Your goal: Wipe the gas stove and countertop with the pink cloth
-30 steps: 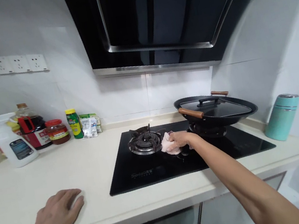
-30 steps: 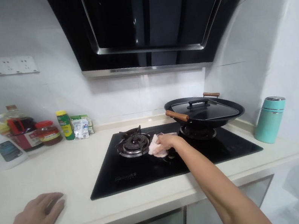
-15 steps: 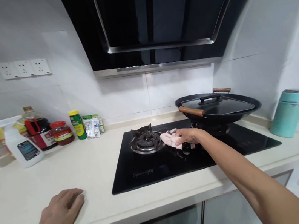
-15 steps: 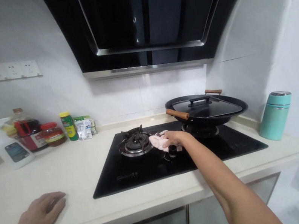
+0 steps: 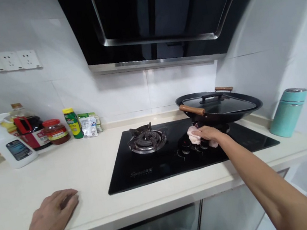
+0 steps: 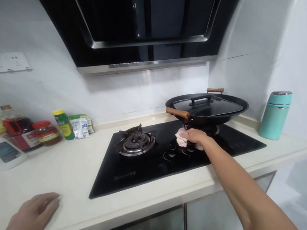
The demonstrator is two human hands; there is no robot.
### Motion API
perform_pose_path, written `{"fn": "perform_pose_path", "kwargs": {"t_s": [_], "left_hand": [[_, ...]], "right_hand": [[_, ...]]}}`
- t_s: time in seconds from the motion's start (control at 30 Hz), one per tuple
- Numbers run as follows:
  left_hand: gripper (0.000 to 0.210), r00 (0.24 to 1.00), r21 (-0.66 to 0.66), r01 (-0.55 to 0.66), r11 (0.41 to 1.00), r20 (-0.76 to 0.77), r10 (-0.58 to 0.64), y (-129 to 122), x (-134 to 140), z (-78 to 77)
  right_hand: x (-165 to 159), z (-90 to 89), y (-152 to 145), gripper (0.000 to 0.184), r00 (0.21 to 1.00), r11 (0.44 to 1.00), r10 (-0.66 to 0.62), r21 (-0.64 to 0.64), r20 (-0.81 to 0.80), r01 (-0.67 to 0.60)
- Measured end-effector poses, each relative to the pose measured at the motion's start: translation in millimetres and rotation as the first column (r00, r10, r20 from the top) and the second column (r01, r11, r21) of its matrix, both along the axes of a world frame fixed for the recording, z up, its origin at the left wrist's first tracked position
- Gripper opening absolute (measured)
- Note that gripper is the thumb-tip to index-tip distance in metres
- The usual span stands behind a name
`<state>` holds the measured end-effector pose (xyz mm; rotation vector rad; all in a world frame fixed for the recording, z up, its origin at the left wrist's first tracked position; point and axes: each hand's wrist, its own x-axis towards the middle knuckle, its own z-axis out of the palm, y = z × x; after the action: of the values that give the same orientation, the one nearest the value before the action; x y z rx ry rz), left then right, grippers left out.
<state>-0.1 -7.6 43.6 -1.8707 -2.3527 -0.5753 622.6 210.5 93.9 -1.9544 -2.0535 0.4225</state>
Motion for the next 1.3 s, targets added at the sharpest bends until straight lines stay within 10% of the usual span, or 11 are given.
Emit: {"fn": "perform_pose_path", "kwargs": {"t_s": [0.6,0.93,1.3], "left_hand": [[0.054,0.998,-0.022,0.019,1.0,-0.064,-0.02,-2.4,4.4,-3.9],[0.052,0.999,0.016,0.036,0.999,-0.026,-0.036,-6.0,8.9,-9.7],[0.057,1.0,-0.018,0.014,1.0,-0.003,-0.014,-8.0,15.6,-3.0]], "right_hand": [[35.5,-9.8,-72.9,0.068,0.934,0.954,-0.3,0.08,0.193,0.29],[46.5,-35.6,-124.3,0.056,0.937,0.962,-0.232,0.204,0.263,0.181],[-14.8,-40.5,-141.0,0.058,0.924,0.935,-0.214,0.34,0.317,0.1]]}}
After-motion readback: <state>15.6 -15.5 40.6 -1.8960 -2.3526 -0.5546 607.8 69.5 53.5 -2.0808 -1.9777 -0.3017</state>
